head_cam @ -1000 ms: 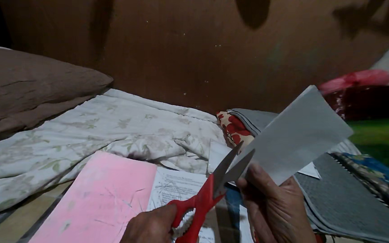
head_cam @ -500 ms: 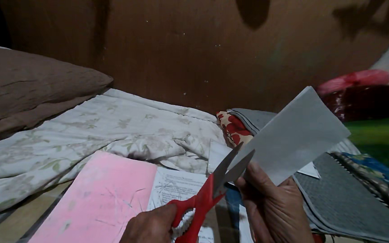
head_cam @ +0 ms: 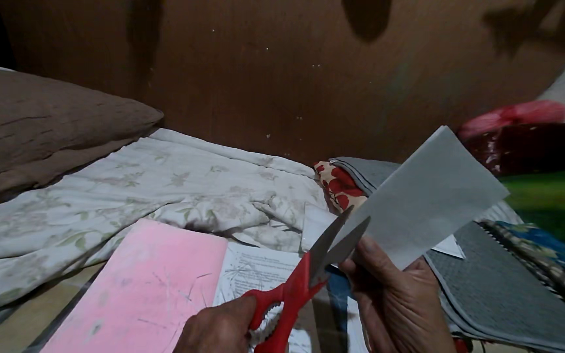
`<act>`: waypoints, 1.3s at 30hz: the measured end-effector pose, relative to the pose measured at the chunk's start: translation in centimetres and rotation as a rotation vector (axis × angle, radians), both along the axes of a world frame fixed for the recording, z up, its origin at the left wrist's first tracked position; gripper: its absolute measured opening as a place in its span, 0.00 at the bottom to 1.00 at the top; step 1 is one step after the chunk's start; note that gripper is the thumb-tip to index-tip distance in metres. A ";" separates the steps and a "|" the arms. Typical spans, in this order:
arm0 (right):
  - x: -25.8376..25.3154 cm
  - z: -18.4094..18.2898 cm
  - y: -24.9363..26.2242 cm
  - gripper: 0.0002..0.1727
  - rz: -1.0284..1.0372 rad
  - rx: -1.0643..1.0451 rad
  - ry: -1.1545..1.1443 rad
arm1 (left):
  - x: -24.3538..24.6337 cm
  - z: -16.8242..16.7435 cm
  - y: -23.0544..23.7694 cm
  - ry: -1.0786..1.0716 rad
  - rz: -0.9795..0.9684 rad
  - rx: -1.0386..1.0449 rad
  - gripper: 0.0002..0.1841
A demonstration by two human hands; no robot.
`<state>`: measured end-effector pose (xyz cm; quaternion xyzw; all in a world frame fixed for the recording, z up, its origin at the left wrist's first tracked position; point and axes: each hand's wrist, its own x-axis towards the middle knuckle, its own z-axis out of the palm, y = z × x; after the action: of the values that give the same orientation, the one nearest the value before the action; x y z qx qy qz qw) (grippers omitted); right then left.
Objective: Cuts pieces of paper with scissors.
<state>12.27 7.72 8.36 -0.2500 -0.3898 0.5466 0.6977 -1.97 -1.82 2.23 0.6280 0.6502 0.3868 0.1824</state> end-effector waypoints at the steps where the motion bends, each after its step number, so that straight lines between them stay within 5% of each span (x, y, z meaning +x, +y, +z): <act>1: 0.0 0.0 0.0 0.14 0.002 0.001 0.002 | 0.0 0.0 0.0 0.002 -0.001 0.002 0.16; 39: -0.1 -0.3 0.1 0.15 0.001 0.014 -0.010 | 0.0 0.1 0.0 -0.014 0.001 -0.009 0.17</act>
<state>12.13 7.79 8.09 -0.2478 -0.3972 0.5427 0.6973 -2.00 -1.85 2.29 0.6240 0.6510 0.3884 0.1898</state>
